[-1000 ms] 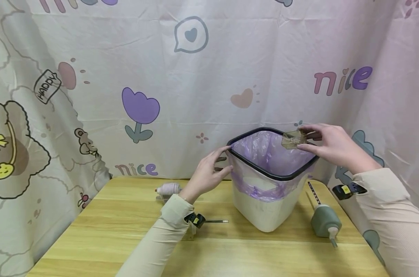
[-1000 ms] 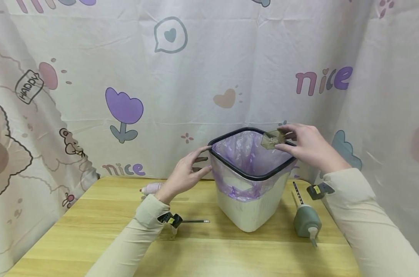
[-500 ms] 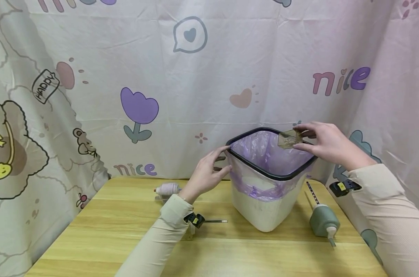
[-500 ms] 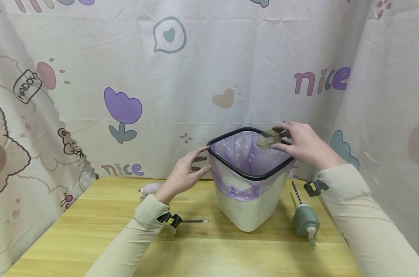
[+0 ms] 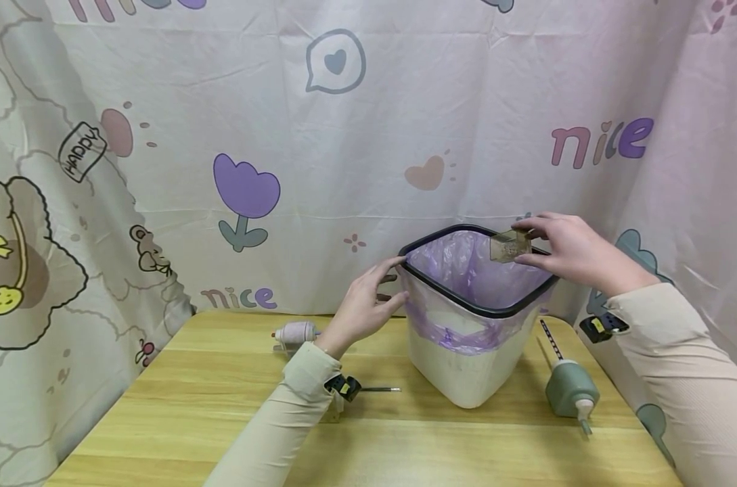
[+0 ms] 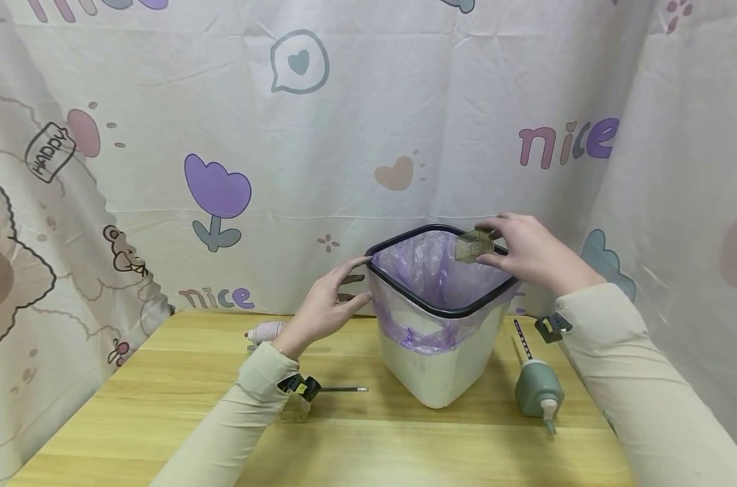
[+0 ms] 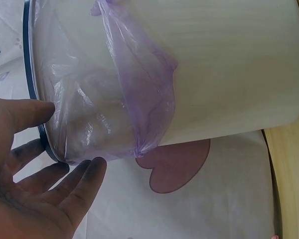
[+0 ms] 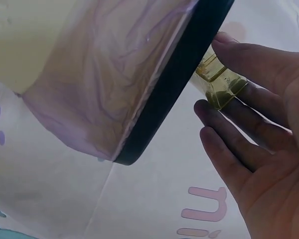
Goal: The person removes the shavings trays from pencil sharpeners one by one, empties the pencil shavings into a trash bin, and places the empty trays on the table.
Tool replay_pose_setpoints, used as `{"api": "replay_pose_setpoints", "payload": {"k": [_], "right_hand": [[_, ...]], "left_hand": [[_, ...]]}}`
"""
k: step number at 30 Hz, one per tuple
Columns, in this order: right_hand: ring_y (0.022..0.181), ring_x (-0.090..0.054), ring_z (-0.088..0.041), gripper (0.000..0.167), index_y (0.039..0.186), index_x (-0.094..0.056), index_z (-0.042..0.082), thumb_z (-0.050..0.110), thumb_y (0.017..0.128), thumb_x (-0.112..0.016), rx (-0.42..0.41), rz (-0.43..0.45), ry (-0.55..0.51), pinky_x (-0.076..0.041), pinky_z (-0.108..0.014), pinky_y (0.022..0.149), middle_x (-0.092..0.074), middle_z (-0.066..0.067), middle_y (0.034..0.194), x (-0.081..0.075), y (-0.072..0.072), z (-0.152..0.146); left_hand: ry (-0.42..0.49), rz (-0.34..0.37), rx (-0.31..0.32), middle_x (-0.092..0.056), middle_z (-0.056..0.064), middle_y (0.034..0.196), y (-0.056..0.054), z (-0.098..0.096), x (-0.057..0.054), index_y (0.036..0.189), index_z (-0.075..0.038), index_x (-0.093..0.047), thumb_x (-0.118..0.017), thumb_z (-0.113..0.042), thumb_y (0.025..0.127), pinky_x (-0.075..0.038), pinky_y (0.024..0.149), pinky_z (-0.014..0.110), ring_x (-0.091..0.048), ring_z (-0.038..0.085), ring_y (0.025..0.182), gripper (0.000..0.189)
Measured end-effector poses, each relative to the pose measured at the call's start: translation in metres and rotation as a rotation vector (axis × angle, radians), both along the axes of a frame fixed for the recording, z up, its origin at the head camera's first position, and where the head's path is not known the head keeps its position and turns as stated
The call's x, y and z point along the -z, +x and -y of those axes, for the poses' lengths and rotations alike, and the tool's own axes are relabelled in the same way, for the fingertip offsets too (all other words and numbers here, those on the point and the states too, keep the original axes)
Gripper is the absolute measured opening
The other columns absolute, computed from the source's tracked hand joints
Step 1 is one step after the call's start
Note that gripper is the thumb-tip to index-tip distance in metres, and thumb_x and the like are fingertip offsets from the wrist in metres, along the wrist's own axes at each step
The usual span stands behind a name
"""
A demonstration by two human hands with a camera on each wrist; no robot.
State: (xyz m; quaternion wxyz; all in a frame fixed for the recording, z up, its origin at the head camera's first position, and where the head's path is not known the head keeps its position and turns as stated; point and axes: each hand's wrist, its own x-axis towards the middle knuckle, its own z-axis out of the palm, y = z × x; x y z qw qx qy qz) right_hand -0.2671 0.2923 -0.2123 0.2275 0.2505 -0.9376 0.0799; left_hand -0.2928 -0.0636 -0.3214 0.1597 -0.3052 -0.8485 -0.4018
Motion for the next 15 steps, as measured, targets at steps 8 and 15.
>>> {"api": "replay_pose_setpoints", "payload": {"k": [8,15], "right_hand": [[0.109,-0.07,-0.048,0.055,0.136,-0.066,-0.007,0.011,0.089,-0.087,0.012,0.015,0.061,-0.058,-0.065,0.092,-0.069,-0.03,0.122,-0.0024,-0.0001,0.0043],[0.111,-0.069,-0.05,0.056,0.139,-0.065,-0.005,0.007,0.089,-0.086,0.03,0.046,0.085,-0.06,-0.065,0.09,-0.066,-0.032,0.128,-0.0037,0.0012,0.0076]], "left_hand": [[-0.007,-0.017,-0.004,-0.056,0.013,0.161,-0.0006,0.0005,0.0003,0.16,-0.021,-0.05,-0.076,-0.02,0.1,-0.054,0.116,0.055,-0.061,0.038,0.14,0.065],[-0.006,-0.019,-0.001,-0.056,0.013,0.16,-0.0012,0.0011,0.0011,0.16,-0.02,-0.05,-0.076,-0.02,0.1,-0.053,0.116,0.056,-0.061,0.039,0.14,0.065]]}}
